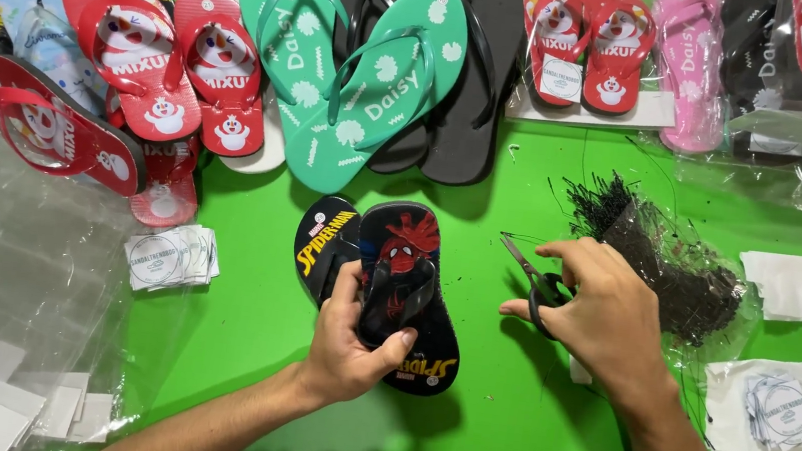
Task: Trimming excess material from flip-flops with scissors and cleaning them with a cloth.
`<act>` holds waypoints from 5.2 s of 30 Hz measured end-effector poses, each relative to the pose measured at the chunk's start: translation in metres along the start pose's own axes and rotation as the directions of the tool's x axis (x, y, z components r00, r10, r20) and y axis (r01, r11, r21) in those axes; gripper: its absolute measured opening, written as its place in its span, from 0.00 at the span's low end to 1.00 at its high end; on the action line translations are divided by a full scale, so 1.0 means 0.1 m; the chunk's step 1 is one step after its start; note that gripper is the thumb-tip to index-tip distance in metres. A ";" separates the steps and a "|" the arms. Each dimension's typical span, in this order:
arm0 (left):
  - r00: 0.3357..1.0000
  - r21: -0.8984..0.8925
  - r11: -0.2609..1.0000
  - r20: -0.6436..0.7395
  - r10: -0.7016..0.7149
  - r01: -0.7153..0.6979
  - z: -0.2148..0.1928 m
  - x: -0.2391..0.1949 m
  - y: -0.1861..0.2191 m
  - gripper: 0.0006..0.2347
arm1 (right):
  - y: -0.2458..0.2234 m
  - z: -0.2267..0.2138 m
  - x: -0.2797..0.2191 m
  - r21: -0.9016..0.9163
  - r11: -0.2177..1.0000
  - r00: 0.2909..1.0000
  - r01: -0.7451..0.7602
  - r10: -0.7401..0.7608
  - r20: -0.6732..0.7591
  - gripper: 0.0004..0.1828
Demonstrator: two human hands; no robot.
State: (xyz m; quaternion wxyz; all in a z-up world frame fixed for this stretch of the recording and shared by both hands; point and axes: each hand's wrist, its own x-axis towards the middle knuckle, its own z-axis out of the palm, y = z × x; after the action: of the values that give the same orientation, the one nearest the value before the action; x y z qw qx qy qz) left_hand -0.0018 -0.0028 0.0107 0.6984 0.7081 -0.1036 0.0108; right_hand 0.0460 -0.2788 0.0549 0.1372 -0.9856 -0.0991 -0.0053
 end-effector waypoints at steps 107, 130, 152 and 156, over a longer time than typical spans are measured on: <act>0.894 0.473 0.764 0.144 0.424 -0.438 -0.32 0.18 0.02 0.19 | -0.13 0.53 -0.20 0.892 0.446 0.947 -0.077 -0.247 0.205 0.12; 0.789 0.548 0.596 0.224 0.571 -0.587 -0.28 0.14 0.04 0.12 | 0.40 0.89 -0.25 0.651 -0.253 0.672 -0.715 -0.506 0.541 0.28; 0.825 0.547 0.628 0.258 0.502 -0.553 -0.23 0.11 0.02 0.15 | 0.99 1.60 0.08 0.842 -0.248 0.843 -0.479 -0.397 0.363 0.29; 0.824 0.561 0.614 0.268 0.499 -0.555 -0.20 0.11 -0.01 0.15 | 0.36 0.79 -0.08 0.878 -0.244 0.884 -0.412 -0.340 0.321 0.29</act>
State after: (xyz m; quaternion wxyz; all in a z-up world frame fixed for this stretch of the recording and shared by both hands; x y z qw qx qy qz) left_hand 0.0113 0.0154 0.0121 0.3881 0.8334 -0.3273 0.2183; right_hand 0.0443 -0.2925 -0.0314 0.8309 -0.4547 -0.0617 0.3146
